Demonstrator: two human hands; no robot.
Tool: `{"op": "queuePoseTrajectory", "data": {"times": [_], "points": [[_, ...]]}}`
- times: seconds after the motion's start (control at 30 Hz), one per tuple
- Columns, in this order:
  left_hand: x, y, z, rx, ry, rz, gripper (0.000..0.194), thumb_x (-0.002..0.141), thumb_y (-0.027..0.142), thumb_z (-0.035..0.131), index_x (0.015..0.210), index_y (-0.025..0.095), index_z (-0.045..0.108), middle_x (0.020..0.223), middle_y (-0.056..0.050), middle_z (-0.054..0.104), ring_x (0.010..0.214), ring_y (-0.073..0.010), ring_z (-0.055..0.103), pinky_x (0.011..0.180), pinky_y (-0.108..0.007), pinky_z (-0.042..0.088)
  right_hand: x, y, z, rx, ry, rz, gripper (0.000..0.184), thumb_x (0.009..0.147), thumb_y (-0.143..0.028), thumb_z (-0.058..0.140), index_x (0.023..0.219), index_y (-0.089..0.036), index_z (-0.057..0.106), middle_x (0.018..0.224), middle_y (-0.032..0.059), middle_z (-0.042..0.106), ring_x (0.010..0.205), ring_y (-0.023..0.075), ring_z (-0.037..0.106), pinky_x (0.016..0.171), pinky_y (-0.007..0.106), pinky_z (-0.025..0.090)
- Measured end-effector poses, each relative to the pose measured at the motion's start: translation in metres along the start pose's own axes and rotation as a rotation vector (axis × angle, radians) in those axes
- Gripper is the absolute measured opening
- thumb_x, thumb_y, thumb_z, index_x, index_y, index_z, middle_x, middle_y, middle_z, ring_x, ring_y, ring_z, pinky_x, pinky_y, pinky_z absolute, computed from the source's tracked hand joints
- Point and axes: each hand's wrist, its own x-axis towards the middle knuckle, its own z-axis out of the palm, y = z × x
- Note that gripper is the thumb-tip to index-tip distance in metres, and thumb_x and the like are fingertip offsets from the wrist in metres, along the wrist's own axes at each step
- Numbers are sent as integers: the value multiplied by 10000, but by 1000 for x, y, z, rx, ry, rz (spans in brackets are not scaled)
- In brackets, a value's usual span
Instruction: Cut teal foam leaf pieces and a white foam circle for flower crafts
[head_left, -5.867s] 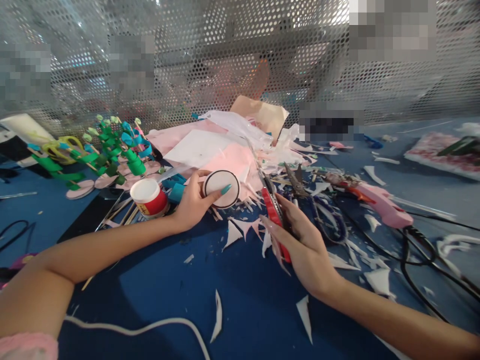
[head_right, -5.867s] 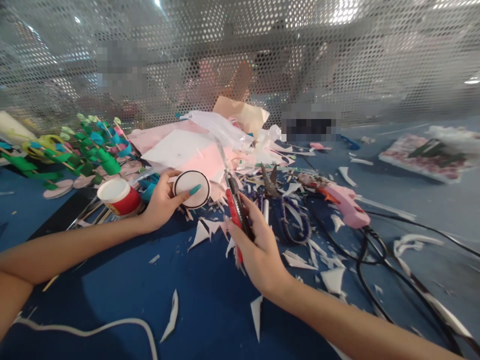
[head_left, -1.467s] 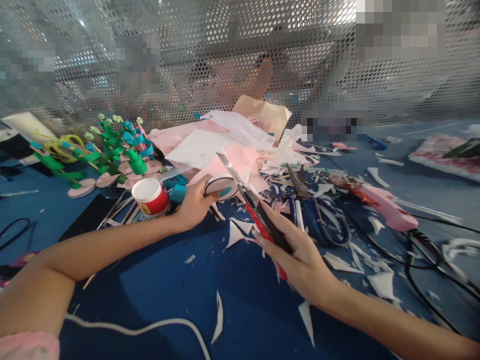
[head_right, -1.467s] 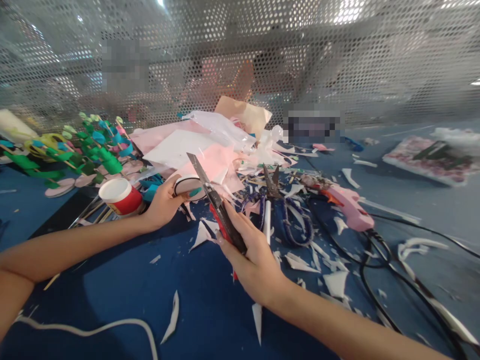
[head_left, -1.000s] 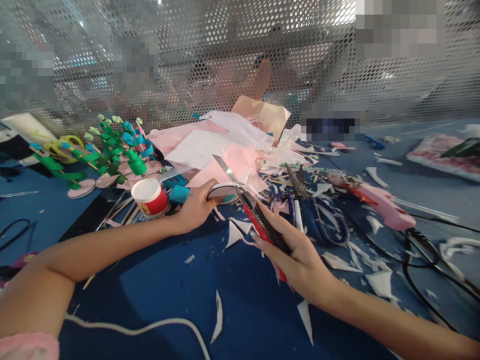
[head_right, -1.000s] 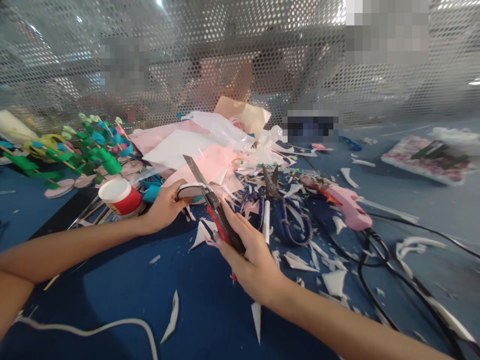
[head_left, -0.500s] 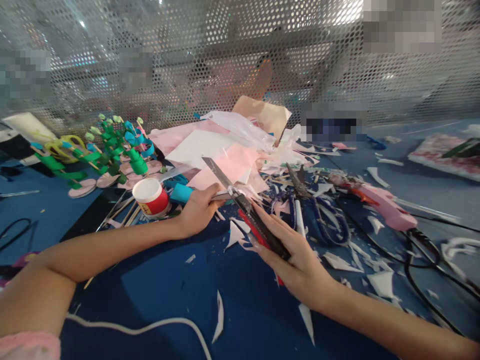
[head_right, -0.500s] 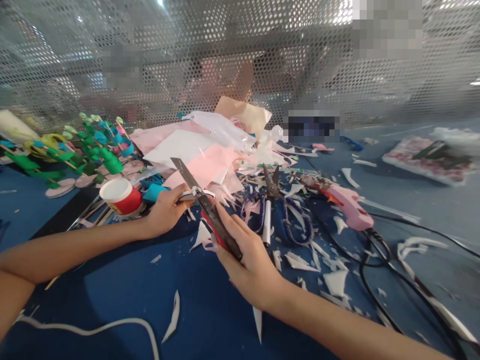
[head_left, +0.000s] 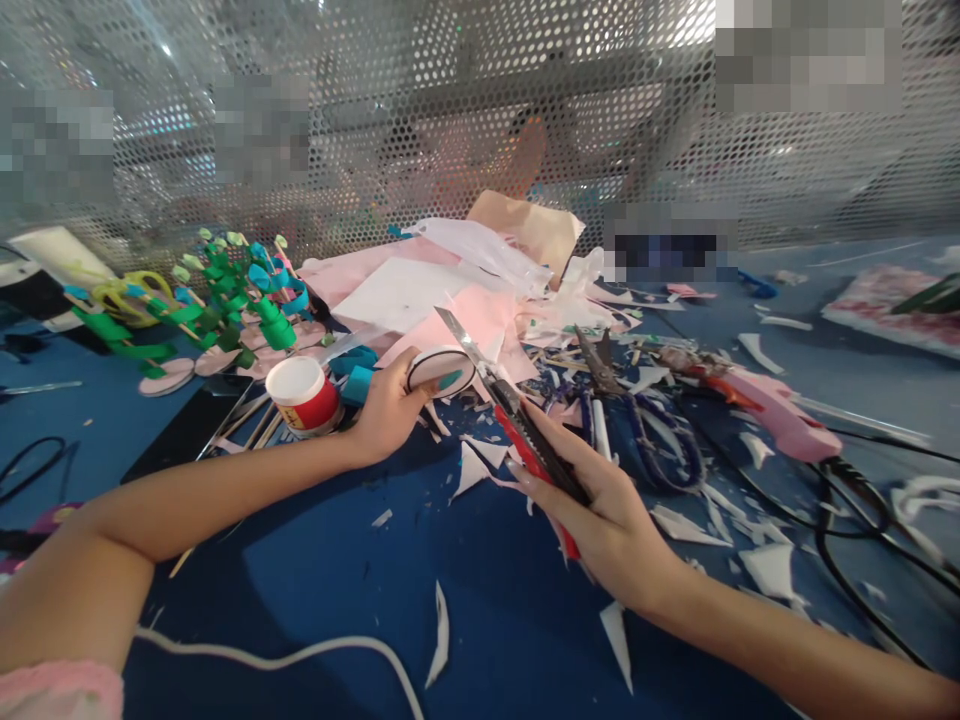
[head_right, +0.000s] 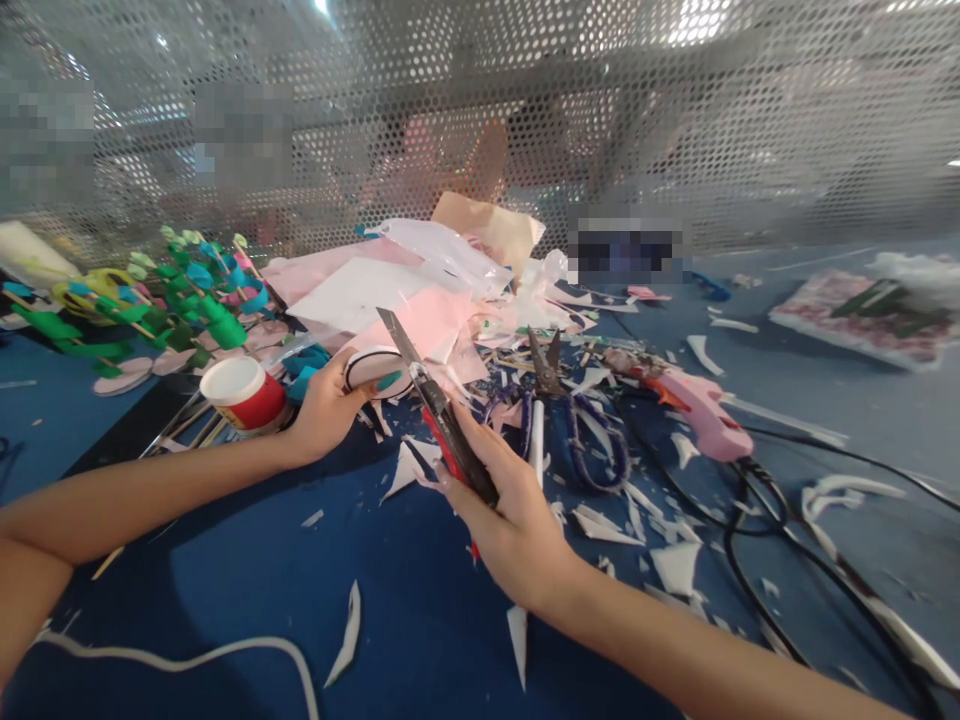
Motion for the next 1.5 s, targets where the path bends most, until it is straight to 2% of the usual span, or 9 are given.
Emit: {"op": "queuePoseTrajectory", "data": {"times": [0.13,0.27,0.7,0.87,1.07,1.13,1.27,1.4,1.5], "points": [[0,-1,1,-13,-27,14,167,766,165,561,931,144,567,827,-25,622,766,-151,570,685,-256,448,0,2,1,110,-6,120,578,821,-306,564,1375,-245,414,1057,107,619,559,99,554,443,230,473],[1,-3,2,-41,-39,20,171,753,151,577,923,143,564,832,-23,617,778,-151,571,679,-246,445,-1,1,0,238,-76,239,628,836,-328,556,1417,-259,329,732,11,578,381,40,412,331,185,376],[-1,9,-1,143,-115,44,58,797,207,562,819,158,541,619,36,520,575,-106,466,539,-211,339,3,-7,-1,369,-113,307,715,815,-324,580,1443,-193,265,512,-67,434,339,41,369,304,162,311],[-3,10,-2,217,-154,65,83,797,207,553,746,175,497,531,62,426,496,-88,404,481,-202,280,3,-7,0,373,-99,318,722,809,-328,586,1443,-201,264,561,-56,451,351,40,379,301,168,312],[-4,10,-2,191,-122,71,76,793,211,549,743,175,505,542,52,463,504,-97,437,479,-201,304,4,-8,0,354,-117,288,714,812,-311,582,1442,-192,269,555,-58,450,365,42,374,313,174,324],[-3,9,-3,167,-62,55,43,783,198,555,791,166,528,624,25,547,589,-124,512,542,-216,365,5,-7,1,348,-123,268,704,819,-308,573,1442,-187,268,545,-62,440,368,42,373,315,170,324],[-2,6,-3,158,17,23,159,764,176,570,920,153,545,839,-35,639,779,-177,582,685,-265,425,4,-5,1,301,-124,257,674,835,-304,550,1440,-191,274,555,-55,446,373,45,369,309,166,315],[-5,9,-2,245,-69,24,39,770,168,565,777,159,528,611,24,540,573,-122,497,554,-228,360,2,-3,0,212,-125,190,616,839,-302,546,1415,-238,338,795,26,580,449,47,422,375,182,397],[-6,11,-2,277,-123,31,90,765,151,570,707,161,501,543,44,474,508,-98,440,510,-217,317,2,-3,1,164,-109,148,602,832,-307,555,1401,-256,366,968,72,598,487,52,458,402,191,431]]}}
